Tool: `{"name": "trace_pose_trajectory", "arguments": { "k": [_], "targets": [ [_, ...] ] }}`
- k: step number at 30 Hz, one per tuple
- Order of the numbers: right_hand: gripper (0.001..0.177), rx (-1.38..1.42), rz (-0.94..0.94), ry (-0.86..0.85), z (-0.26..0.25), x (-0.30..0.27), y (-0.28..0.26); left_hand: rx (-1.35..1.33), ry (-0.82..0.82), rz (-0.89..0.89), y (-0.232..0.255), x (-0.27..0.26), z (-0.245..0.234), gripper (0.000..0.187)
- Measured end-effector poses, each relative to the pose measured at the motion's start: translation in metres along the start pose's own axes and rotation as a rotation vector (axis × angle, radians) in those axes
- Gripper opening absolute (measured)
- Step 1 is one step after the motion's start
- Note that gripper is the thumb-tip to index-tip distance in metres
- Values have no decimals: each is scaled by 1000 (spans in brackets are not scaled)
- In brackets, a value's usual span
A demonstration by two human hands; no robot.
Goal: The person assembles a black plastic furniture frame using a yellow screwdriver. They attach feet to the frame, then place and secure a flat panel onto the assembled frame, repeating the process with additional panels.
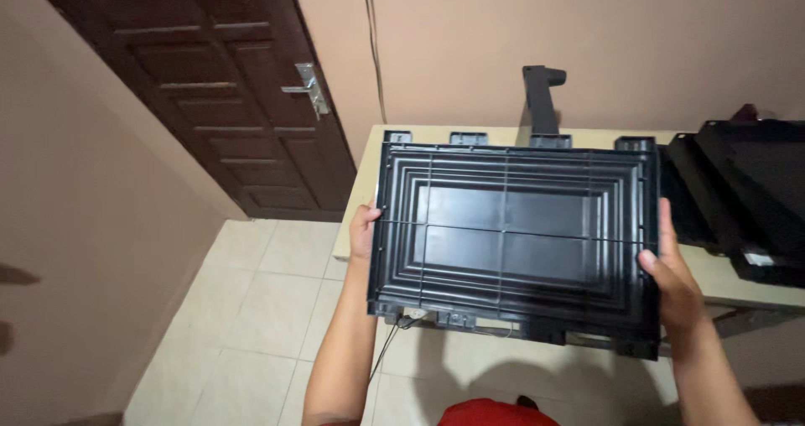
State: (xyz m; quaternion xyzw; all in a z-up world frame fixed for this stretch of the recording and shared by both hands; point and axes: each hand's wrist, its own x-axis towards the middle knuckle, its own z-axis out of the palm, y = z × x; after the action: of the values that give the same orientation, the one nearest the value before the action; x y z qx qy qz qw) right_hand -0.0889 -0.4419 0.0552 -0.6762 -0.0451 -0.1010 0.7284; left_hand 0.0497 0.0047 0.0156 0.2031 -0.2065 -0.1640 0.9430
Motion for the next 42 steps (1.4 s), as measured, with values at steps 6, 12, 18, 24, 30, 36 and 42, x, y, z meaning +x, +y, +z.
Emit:
{"name": "trace_pose_trajectory", "arguments": {
  "k": [6, 12, 18, 24, 30, 36, 42],
  "targets": [
    [104, 17, -32, 47, -21, -1, 4, 36, 82, 7, -29, 12, 14, 69],
    [96, -20, -91, 48, -40, 7, 1, 105, 90, -4, -39, 24, -2, 66],
    [85, 35, -226, -64, -14, 15, -4, -6, 92, -66, -11, 27, -8, 64],
    [84, 67, -239, -88, 15, 16, -26, -29, -12, -14, 13, 15, -3, 57],
    [79, -30, -320, -103, 57, 28, -20, -114, -57, 138, 28, -12, 19, 57],
    [84, 299, 72, 40, 161, -14, 3, -97, -112, 182, 10, -48, 38, 55],
    [85, 696, 580, 108, 236, -45, 8, -87, -66, 130, -25, -65, 25, 54]
  ]
}}
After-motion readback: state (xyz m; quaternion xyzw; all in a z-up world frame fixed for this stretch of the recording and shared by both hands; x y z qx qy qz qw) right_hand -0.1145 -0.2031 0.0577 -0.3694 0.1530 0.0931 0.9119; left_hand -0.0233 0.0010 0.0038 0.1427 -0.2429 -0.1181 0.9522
